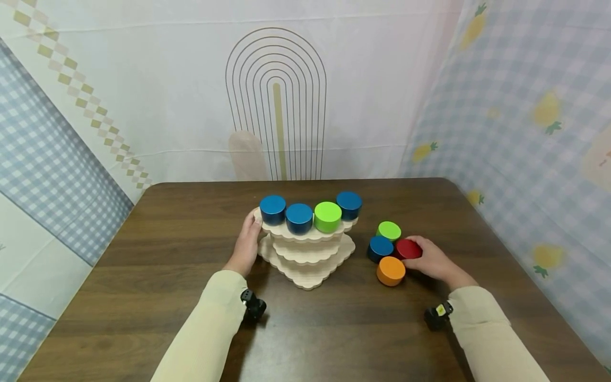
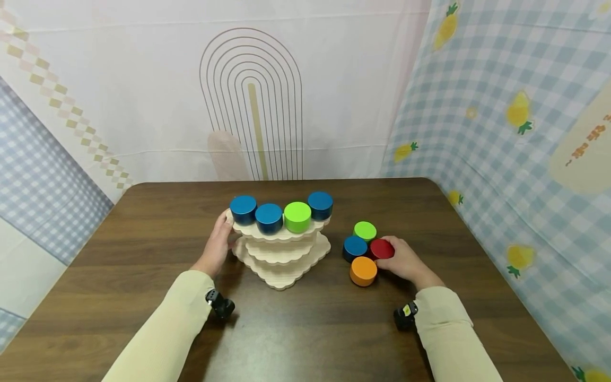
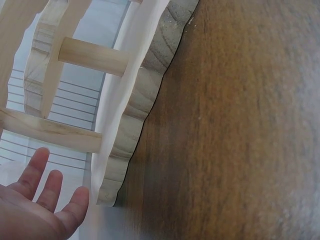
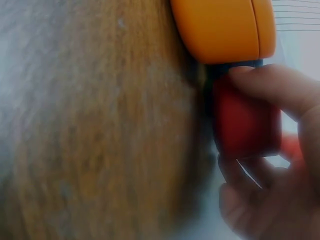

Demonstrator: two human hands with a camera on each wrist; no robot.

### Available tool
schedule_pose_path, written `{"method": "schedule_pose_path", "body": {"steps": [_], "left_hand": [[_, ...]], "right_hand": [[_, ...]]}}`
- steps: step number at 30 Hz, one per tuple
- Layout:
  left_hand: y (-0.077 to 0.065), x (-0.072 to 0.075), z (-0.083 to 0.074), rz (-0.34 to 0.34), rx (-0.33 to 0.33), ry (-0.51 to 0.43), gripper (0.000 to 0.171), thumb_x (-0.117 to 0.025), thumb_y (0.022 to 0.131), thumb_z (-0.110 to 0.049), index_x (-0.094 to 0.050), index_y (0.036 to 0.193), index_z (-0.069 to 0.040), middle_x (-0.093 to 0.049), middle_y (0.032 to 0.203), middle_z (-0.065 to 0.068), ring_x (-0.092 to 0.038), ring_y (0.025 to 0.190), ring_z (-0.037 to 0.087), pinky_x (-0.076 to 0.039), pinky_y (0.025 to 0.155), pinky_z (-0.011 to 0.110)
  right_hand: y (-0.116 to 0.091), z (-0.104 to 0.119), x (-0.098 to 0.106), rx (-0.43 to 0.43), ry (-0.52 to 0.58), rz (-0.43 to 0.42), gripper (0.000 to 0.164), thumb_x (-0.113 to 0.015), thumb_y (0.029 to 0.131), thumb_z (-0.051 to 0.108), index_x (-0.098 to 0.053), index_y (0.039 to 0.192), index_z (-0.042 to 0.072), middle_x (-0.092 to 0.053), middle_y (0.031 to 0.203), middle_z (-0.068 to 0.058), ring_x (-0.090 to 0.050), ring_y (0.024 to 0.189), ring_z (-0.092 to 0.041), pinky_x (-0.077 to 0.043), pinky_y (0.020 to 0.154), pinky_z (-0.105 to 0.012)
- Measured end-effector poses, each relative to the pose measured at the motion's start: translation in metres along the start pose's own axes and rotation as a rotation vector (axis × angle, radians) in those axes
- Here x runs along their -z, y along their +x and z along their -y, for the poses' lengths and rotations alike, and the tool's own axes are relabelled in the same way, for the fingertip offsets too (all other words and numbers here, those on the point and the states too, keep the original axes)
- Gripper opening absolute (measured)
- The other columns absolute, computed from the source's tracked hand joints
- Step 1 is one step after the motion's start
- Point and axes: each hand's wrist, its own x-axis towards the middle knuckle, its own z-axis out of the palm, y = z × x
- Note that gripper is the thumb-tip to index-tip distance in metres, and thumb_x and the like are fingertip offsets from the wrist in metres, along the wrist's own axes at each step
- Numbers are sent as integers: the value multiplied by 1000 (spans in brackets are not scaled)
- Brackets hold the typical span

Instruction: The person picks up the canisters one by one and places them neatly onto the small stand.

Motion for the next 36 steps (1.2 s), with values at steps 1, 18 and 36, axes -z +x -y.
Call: {"method": "schedule_pose_path", "body": {"steps": [1,18,36], "left_hand": [[0,0,0,1,-1,-2,49,-26,107,-27,-20,153,-10,-25,155,14,-30,135,34,-20,113,50],[0,0,0,11,23,-19,50,-26,107,-29,-19,153,-13,-24,155,13,-30,134,34,-19,114,55],[1,0,1,0,-12,5,49,-27,107,-26,-20,153,-9,-26,154,15,-30,133,32,-20,113,49]], "right_hand": [[-1,-1,1,0,0,-12,67,-71,85,20,-38,134,-11,-44,127,-34,-47,106,-44,-51,85,-50],[-18,14,10,37,-4,-182,68,-74,83,22,-39,132,-8,-37,123,-30,-44,107,-45,-52,82,-54],[-19,60,-3,73,85,-199,67,-74,84,19,-38,134,-6,-33,131,-27,-44,112,-43,-51,86,-53]]}}
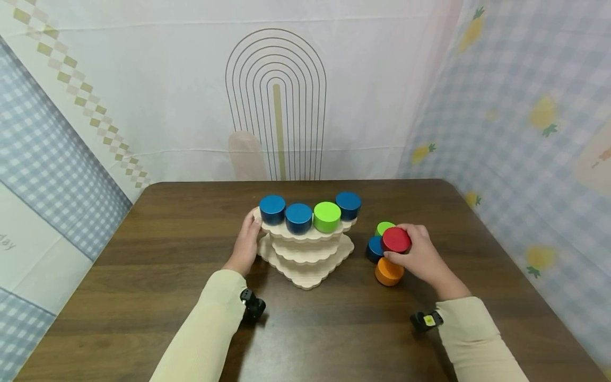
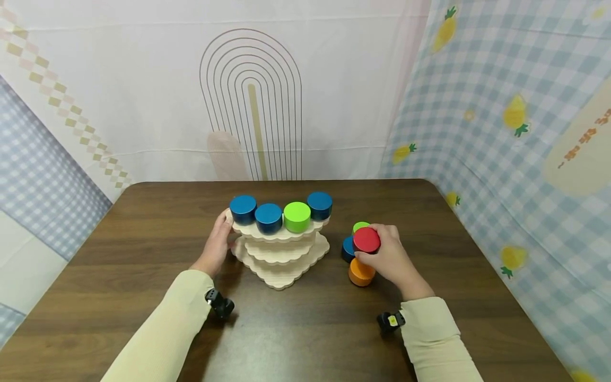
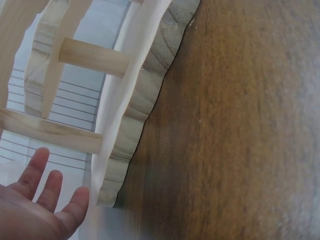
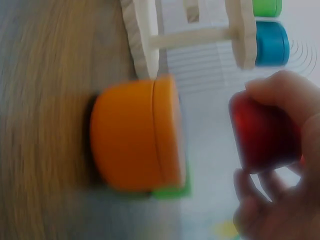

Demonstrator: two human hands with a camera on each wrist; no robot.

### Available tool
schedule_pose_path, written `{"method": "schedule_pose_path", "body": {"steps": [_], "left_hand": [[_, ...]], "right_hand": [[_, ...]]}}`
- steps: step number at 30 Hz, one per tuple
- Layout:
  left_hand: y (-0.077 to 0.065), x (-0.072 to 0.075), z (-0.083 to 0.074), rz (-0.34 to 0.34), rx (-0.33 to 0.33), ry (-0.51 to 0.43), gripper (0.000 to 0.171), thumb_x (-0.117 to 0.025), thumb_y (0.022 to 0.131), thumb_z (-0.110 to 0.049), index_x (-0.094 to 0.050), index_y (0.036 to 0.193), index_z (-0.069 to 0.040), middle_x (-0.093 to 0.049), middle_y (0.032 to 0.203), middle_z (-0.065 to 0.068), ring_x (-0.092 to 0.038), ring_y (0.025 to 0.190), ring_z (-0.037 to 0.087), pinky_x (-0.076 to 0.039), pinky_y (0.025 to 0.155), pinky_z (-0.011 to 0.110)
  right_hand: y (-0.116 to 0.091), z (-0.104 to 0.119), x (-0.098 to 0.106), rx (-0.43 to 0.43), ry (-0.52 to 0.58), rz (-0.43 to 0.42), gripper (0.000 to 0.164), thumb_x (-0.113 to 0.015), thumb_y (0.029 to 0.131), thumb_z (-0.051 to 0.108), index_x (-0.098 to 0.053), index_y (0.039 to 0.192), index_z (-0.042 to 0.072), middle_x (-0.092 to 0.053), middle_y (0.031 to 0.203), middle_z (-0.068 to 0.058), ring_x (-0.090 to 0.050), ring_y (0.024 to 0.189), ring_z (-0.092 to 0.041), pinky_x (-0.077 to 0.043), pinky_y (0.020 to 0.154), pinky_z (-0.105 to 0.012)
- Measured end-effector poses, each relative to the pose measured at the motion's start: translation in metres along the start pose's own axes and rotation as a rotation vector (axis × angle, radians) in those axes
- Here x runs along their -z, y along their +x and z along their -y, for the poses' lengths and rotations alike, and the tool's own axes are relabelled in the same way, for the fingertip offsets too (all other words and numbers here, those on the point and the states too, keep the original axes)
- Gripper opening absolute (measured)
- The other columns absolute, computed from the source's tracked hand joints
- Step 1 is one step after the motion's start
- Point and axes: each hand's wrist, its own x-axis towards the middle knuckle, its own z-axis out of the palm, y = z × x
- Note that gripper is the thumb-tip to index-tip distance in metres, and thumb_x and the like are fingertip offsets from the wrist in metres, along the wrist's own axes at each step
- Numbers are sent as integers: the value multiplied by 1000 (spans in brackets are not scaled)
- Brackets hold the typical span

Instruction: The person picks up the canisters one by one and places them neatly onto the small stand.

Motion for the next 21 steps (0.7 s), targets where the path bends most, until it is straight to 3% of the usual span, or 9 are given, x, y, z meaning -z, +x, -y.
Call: {"method": "schedule_pose_path", "body": {"steps": [13,21], "left_hand": [[-2,0,-4,19,20,-10,50,-25,107,-29,-17,154,-12,-23,156,13,-28,135,33,-18,114,51],[-1,0,-2,29,-1,-25,50,-25,107,-28,-17,153,-10,-22,156,14,-26,139,32,-16,115,49]], "right_hand": [[6,26,-26,-11,51,-22,64,-74,83,19,-41,134,-3,-36,131,-24,-46,114,-40,-50,88,-53],[8,41,-41,-26,83,12,68,-74,83,20,-39,136,-4,-35,134,-23,-44,116,-41,-51,88,-51]]}}
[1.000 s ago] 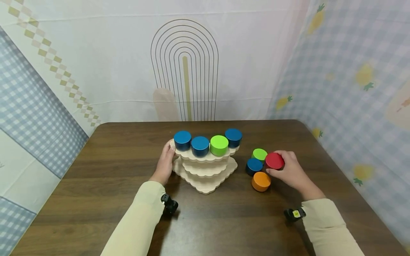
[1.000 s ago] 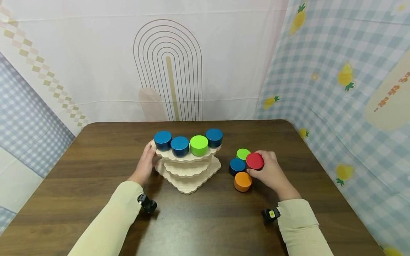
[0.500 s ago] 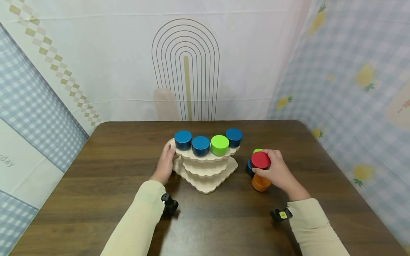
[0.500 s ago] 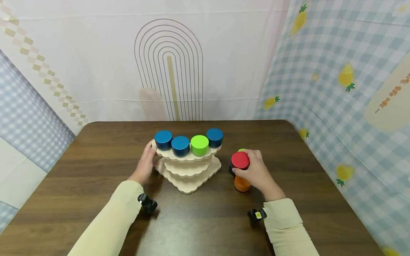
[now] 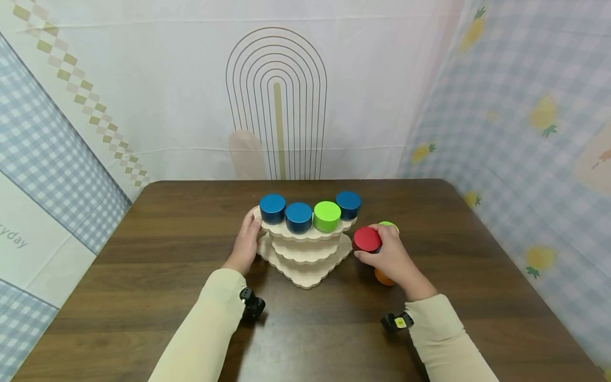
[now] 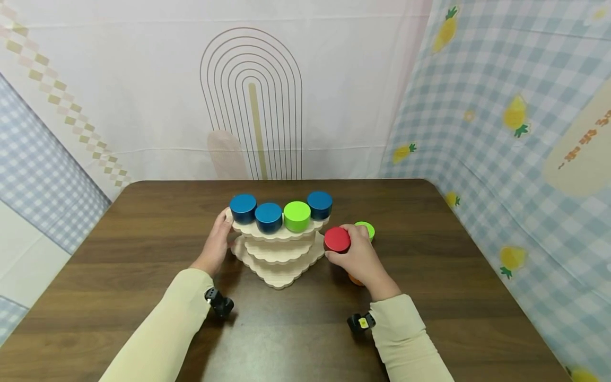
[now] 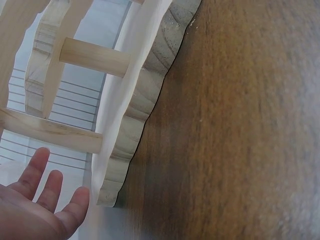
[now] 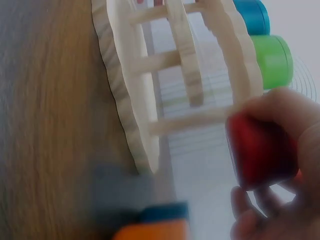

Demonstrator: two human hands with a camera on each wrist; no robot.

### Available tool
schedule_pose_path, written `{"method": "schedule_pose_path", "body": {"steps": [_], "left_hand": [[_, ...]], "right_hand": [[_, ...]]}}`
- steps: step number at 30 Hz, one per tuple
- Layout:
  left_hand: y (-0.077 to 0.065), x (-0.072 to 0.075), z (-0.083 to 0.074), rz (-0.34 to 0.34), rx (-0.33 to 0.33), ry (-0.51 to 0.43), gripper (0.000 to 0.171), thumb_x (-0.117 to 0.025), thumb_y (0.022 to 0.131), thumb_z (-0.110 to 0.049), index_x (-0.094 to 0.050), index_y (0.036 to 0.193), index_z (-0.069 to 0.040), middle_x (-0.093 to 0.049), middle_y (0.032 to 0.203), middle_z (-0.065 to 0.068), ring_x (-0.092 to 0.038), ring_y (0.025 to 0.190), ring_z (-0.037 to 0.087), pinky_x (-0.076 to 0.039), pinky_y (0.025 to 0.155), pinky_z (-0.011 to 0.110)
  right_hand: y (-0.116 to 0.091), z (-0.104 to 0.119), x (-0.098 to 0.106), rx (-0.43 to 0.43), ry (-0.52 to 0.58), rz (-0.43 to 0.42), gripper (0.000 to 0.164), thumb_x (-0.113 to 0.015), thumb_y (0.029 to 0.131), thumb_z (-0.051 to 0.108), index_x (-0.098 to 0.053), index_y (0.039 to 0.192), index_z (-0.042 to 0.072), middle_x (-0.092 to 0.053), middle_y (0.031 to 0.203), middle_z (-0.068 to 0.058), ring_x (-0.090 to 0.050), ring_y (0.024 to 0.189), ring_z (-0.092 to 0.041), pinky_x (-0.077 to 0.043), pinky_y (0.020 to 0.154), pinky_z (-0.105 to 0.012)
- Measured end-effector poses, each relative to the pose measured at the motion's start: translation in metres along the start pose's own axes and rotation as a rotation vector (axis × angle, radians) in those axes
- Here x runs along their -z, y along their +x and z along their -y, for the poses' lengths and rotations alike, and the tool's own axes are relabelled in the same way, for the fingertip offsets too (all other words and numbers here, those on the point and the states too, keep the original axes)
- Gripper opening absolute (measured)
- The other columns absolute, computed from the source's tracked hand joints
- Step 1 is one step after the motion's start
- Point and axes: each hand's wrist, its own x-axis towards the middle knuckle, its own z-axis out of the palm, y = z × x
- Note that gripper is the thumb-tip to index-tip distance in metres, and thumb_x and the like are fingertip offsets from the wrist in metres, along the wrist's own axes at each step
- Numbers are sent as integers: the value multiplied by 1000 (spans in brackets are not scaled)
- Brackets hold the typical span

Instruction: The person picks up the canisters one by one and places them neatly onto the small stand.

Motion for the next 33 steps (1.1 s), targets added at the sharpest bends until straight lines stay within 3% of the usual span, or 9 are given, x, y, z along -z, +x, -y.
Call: {"method": "schedule_pose_path", "body": {"steps": [8,21,33], "left_hand": [[0,0,0,8,-4,-4,50,-25,107,-28,-16,154,-11,-21,157,13,-25,141,32,-16,116,48],[0,0,2,15,-5,-5,50,-24,107,-30,-16,154,-13,-21,157,12,-25,141,31,-16,116,49],[1,2,4,2,-8,14,50,-25,107,-30,-18,153,-12,-23,156,12,-26,140,32,-17,115,50]], "right_hand": [[2,6,-15,-10,1,30,70,-78,79,18,-40,134,-3,-39,130,-21,-42,117,-40,-53,85,-48],[5,15,-28,-20,1,28,68,-76,81,23,-43,135,-3,-41,130,-19,-44,117,-36,-51,88,-47],[5,14,-34,-50,102,7,69,-76,84,30,-44,137,0,-39,130,-17,-41,119,-33,-47,94,-47]]}}
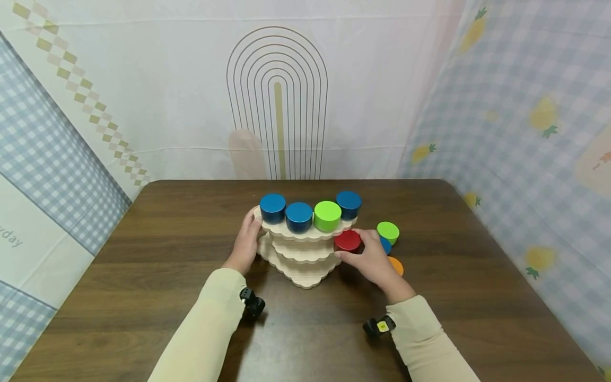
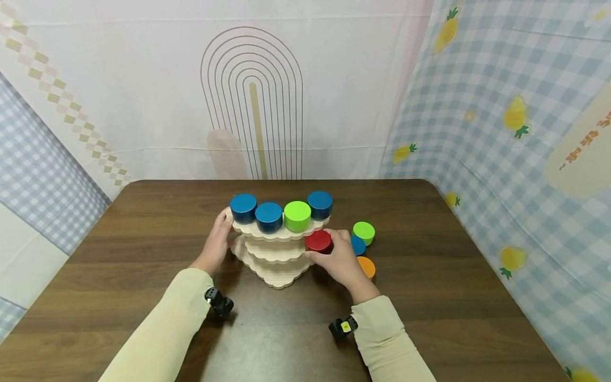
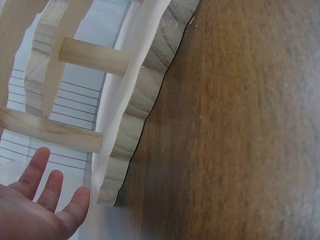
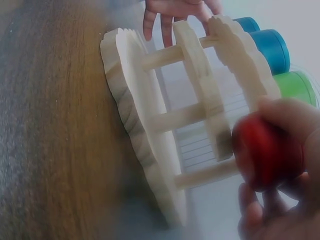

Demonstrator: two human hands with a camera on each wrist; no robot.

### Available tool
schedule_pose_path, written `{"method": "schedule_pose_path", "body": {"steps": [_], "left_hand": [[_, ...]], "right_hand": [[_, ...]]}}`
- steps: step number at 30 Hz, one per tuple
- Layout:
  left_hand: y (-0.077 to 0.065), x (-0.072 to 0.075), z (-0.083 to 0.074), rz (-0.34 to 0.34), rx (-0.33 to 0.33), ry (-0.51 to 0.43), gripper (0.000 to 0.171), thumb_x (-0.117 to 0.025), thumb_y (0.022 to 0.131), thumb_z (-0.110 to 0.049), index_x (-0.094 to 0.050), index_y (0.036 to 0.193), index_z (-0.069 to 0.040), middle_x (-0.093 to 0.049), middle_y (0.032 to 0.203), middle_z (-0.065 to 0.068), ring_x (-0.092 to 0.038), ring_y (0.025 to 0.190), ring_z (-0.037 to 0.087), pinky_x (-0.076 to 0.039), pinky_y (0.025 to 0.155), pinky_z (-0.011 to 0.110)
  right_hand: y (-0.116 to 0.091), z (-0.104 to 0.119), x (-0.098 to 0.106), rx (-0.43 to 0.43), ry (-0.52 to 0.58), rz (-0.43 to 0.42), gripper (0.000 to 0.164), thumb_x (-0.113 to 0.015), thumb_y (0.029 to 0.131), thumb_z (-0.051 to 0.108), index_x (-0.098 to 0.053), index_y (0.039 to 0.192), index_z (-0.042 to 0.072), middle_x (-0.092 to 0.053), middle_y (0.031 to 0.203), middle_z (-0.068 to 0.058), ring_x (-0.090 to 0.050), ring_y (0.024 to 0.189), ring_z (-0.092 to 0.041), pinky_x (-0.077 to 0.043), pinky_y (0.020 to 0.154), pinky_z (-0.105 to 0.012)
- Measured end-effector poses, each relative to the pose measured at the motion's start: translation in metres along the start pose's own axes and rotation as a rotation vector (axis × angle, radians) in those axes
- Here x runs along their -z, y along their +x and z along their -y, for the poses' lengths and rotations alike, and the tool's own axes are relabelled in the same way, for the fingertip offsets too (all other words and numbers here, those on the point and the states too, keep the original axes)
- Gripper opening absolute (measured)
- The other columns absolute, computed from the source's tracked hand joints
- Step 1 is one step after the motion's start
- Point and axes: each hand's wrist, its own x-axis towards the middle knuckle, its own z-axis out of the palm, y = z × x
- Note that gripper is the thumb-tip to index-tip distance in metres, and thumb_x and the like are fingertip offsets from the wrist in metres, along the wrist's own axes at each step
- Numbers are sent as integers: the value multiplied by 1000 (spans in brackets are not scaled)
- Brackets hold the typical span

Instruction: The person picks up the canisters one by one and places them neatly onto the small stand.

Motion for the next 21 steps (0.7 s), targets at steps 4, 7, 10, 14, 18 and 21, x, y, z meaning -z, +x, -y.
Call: {"method": "schedule_pose_path", "body": {"steps": [4,7,10,14,18,21], "left_hand": [[-1,1,-1,-2,13,10,51,-26,107,-31,-17,153,-12,-22,157,12,-25,141,32,-16,116,50],[-1,1,-1,-2,23,10,51,-25,107,-31,-16,154,-12,-21,157,12,-24,142,32,-15,116,50],[-1,1,-1,0,29,14,51,-25,107,-31,-15,154,-12,-21,158,13,-23,142,32,-14,116,50],[-1,1,-2,-3,32,18,51,-25,107,-31,-16,154,-12,-22,157,13,-24,141,32,-15,116,50],[-1,0,-3,1,27,15,51,-25,107,-31,-17,154,-12,-22,157,12,-25,141,32,-16,116,50],[-1,0,-3,6,23,16,51,-25,107,-32,-16,153,-13,-22,157,11,-25,141,31,-16,116,50]], "right_hand": [[0,-2,-3,-4,20,-12,70,-76,83,31,-44,138,1,-39,131,-16,-40,120,-33,-45,96,-48],[1,-3,-6,-5,27,-22,70,-76,83,30,-45,138,1,-39,131,-16,-39,121,-33,-44,97,-48],[0,-3,-8,0,36,-26,70,-77,83,31,-45,139,2,-38,131,-16,-39,121,-33,-44,98,-48],[1,-2,-13,25,54,-24,71,-77,82,33,-45,138,1,-38,131,-17,-40,120,-34,-44,98,-48],[3,-1,-18,36,57,-42,70,-78,81,33,-48,134,-1,-40,129,-18,-43,116,-34,-48,93,-45],[5,-1,-20,35,51,-58,69,-79,80,33,-50,132,-2,-42,128,-18,-45,113,-34,-49,88,-40]]}}
